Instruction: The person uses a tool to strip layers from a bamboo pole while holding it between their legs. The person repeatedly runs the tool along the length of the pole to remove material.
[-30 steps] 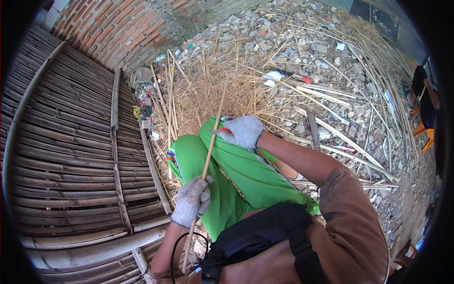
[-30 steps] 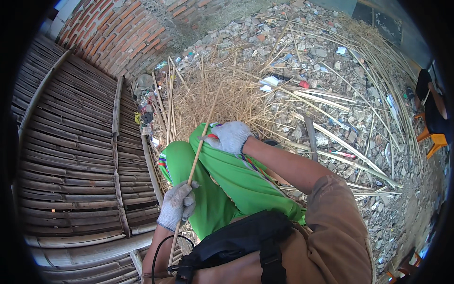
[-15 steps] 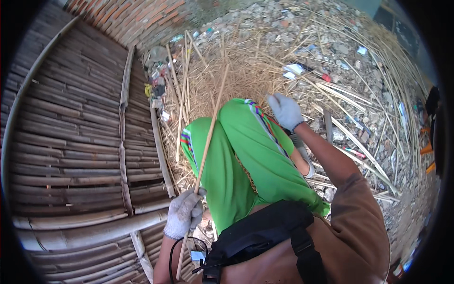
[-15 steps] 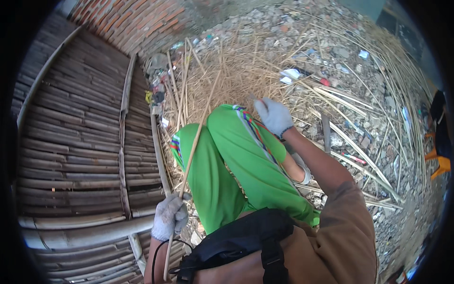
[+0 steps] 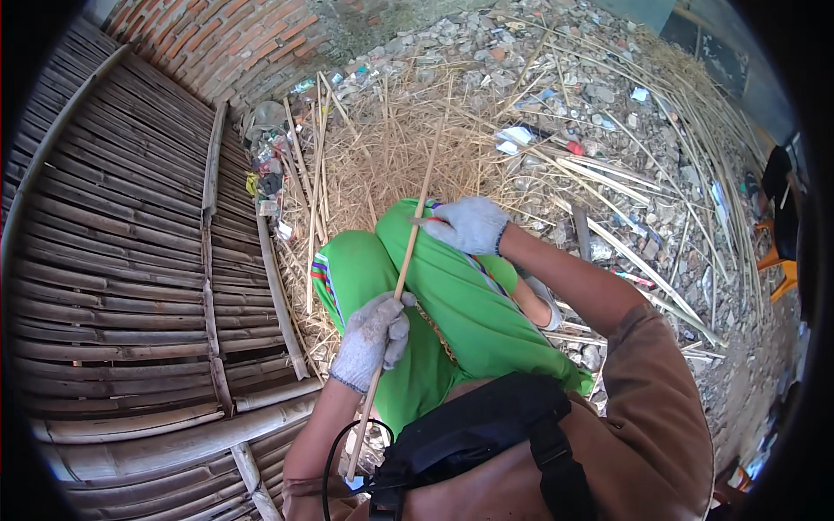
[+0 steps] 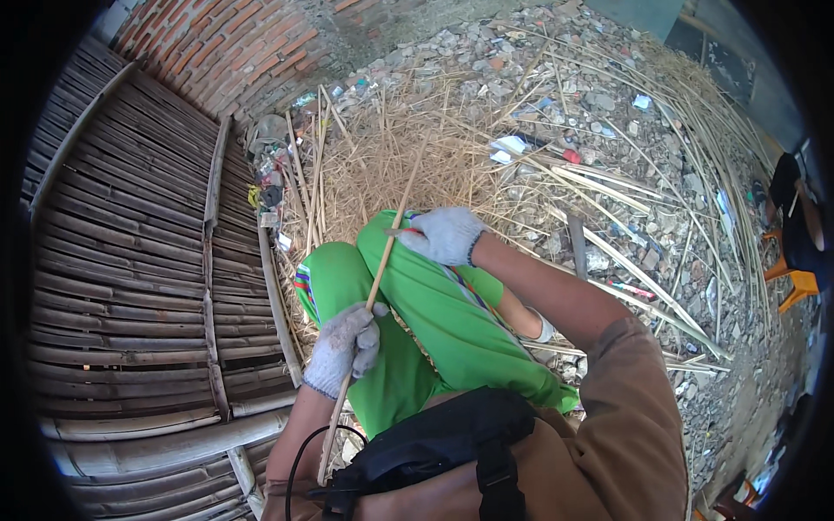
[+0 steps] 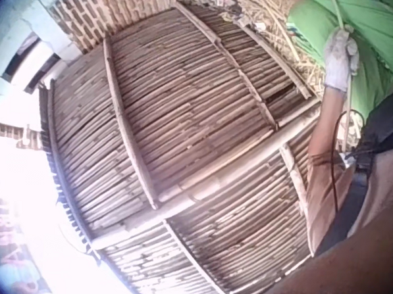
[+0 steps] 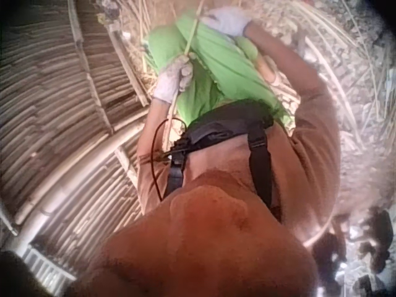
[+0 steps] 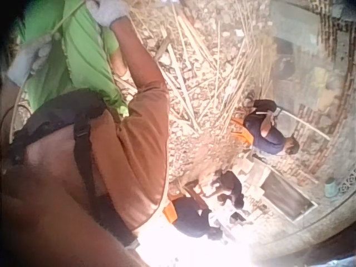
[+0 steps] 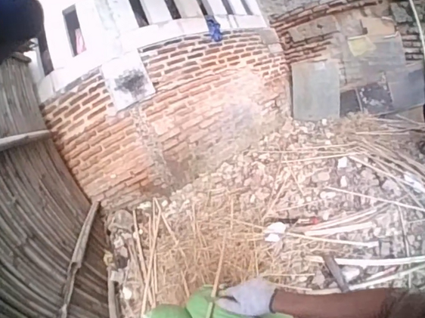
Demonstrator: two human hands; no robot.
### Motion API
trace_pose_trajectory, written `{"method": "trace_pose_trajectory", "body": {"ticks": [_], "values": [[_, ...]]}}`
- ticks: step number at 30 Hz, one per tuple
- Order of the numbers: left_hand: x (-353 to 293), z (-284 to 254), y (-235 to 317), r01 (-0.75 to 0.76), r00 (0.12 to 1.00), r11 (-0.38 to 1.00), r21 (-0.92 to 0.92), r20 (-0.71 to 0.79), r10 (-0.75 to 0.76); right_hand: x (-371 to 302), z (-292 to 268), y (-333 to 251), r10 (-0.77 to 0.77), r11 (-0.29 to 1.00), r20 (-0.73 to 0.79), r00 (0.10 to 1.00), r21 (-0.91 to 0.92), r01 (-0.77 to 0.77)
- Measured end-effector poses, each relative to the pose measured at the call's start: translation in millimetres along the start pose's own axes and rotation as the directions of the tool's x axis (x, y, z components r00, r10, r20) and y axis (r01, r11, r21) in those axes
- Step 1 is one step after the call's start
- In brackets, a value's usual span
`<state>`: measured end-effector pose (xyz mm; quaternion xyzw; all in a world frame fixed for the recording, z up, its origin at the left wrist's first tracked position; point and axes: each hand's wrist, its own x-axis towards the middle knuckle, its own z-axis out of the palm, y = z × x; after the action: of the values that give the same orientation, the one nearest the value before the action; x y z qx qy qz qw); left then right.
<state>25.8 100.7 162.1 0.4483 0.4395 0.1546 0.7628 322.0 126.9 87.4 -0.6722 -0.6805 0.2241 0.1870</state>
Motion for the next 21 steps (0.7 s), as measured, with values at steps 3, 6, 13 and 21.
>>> {"method": "trace_pose_trajectory", "body": {"ticks": [3, 6, 13, 21], "values": [[0, 3, 4, 0.021, 0.999, 0.998, 0.052, -0.04, -0.019, 6, 0, -2, 0.05, 0.998, 0.068, 0.996, -0.032, -0.048], [-1, 5, 5, 0.031, 0.998, 0.99, 0.137, -0.064, -0.022, 5, 0, -3, 0.07, 0.997, 0.047, 0.996, -0.027, -0.069], [-18, 4, 7, 0.021, 0.995, 0.975, 0.219, -0.101, 0.001, 5, 13, -2, 0.018, 0.997, -0.012, 1.0, -0.072, -0.019], [-31, 6, 7, 0.036, 0.995, 0.983, 0.18, -0.102, -0.018, 1, 15, -3, -0.021, 0.993, -0.091, 0.996, -0.114, 0.01]]}}
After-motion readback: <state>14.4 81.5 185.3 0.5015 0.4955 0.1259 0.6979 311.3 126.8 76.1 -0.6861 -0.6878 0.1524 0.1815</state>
